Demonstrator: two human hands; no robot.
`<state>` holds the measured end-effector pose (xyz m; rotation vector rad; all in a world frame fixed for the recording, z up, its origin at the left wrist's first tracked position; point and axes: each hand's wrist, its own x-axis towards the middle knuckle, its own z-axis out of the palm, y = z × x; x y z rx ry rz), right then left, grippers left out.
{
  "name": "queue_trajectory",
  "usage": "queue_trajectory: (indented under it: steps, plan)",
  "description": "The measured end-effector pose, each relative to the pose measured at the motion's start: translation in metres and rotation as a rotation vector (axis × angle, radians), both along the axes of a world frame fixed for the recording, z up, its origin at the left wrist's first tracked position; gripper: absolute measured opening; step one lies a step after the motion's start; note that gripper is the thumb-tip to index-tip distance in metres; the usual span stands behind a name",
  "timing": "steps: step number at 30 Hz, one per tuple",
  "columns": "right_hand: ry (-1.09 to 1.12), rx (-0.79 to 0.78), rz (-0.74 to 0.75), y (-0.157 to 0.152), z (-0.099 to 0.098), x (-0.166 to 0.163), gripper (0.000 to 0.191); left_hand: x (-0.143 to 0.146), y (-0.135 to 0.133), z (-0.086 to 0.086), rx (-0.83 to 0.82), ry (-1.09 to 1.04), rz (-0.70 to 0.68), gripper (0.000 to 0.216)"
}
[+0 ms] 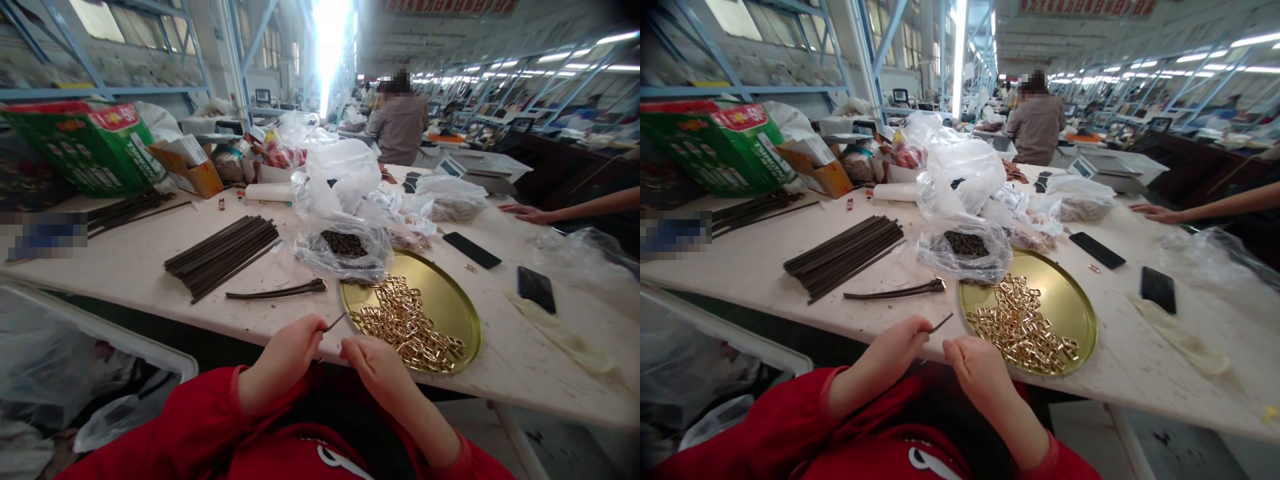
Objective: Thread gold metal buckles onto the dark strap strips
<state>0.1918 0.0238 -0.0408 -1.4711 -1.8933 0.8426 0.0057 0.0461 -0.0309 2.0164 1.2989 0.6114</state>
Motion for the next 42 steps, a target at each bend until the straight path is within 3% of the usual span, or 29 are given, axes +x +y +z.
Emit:
queue_trajectory:
  steps: [3, 6, 12, 14, 18, 20, 22, 26, 29, 34, 38, 42]
  plan:
    - [0.342, -0.208, -0.067, 0.010, -0.006, -0.007, 0.030, 0.002, 0.003, -0.003, 0.104, 0.090, -0.058, 0.018]
    - [0.642, -0.381, -0.147, 0.026, -0.008, -0.010, 0.030, 0.003, 0.010, -0.001, 0.011, -0.008, -0.063, 0.016]
    - [0.846, -0.523, -0.148, 0.055, -0.012, -0.013, 0.030, 0.004, 0.038, 0.009, -0.808, -0.539, -0.065, 0.009]
    - [0.719, -0.460, -0.126, 0.069, -0.012, -0.010, 0.029, 0.005, 0.048, 0.010, -0.915, -0.628, -0.032, 0.009]
    - [0.183, -0.006, -0.180, 0.120, -0.006, 0.011, 0.027, 0.005, 0.066, 0.004, -0.956, -0.695, 0.096, 0.009]
    - [-0.060, 0.143, -0.224, 0.157, -0.004, 0.021, 0.027, 0.003, 0.074, -0.001, -0.953, -0.738, 0.146, 0.011]
    - [-0.367, 0.196, -0.208, 0.197, -0.008, 0.025, 0.029, 0.002, 0.082, -0.007, -0.955, -0.769, 0.186, 0.013]
    - [-0.530, 0.198, -0.136, 0.252, -0.027, 0.012, 0.032, -0.001, 0.092, -0.012, -0.980, -0.801, 0.244, 0.014]
    - [-0.582, 0.203, -0.059, 0.258, -0.037, 0.006, 0.037, -0.003, 0.097, -0.013, -1.017, -0.815, 0.269, 0.016]
    - [-0.783, 0.240, 0.103, 0.238, -0.035, 0.029, 0.023, -0.005, 0.100, -0.015, -1.049, -0.822, 0.259, 0.015]
    - [-0.808, 0.237, 0.040, 0.230, -0.032, 0.045, 0.022, -0.006, 0.099, -0.010, -0.992, -0.787, 0.250, 0.015]
    - [-0.736, 0.267, -0.066, 0.235, -0.029, 0.037, 0.027, -0.011, 0.100, 0.002, -0.832, -0.702, 0.247, 0.017]
